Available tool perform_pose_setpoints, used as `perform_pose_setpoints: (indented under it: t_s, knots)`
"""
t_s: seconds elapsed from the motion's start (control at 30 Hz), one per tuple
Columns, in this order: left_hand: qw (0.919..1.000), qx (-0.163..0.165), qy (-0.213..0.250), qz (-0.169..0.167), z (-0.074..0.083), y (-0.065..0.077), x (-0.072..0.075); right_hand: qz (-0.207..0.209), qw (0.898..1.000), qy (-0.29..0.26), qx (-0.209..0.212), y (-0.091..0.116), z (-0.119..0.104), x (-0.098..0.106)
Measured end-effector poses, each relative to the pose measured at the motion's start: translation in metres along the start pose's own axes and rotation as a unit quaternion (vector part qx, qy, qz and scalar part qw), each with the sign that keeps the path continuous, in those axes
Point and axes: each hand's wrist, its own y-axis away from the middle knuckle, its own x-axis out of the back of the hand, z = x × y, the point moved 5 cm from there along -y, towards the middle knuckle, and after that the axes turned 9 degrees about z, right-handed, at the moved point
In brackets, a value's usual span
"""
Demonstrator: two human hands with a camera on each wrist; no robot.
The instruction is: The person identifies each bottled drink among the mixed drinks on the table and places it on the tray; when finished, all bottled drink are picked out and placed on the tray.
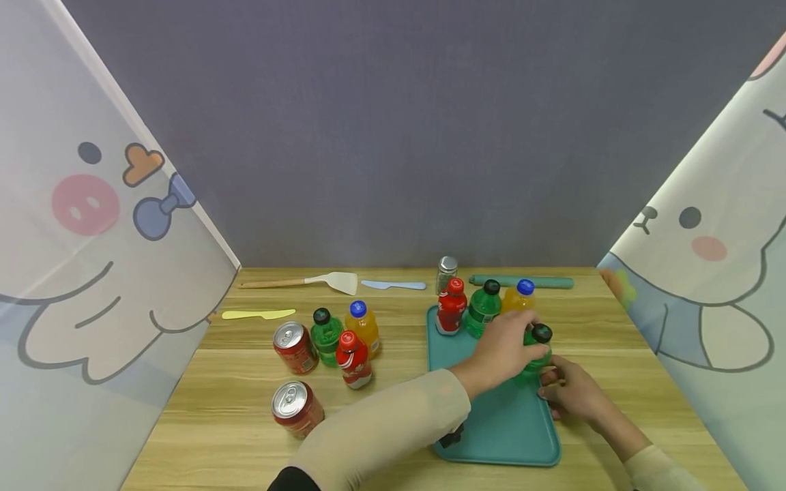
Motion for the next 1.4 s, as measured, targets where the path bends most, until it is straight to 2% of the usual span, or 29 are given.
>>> perform_pose_setpoints:
  t_s: [0.33,0.5,0.7,1.1,1.23,1.4]
  knots:
    - [0.9992,0.019,0.034,-0.007,-0.004,0.005,0.0,0.002,1.0,0.009,-0.003,-0.001,-0.001,0.001]
    - [0.9969,0.03,0.062,-0.039,-0.007,0.007,0.003,0.004,1.0,0.014,-0.008,0.0,-0.002,0.001]
    - [0.9887,0.044,0.12,-0.078,-0.013,0.016,0.012,0.006,1.0,0.015,-0.011,0.001,-0.001,0.001]
    - [0.9818,0.036,0.158,-0.099,-0.019,0.046,0.052,0.012,1.0,0.02,-0.006,-0.001,-0.001,0.001]
    - [0.9777,0.046,0.177,-0.103,-0.023,0.057,0.071,0.009,1.0,0.016,0.001,0.0,-0.005,0.0]
    - [0.9774,0.058,0.181,-0.093,-0.032,0.069,0.097,0.009,1.0,0.012,0.008,0.002,-0.006,0.0]
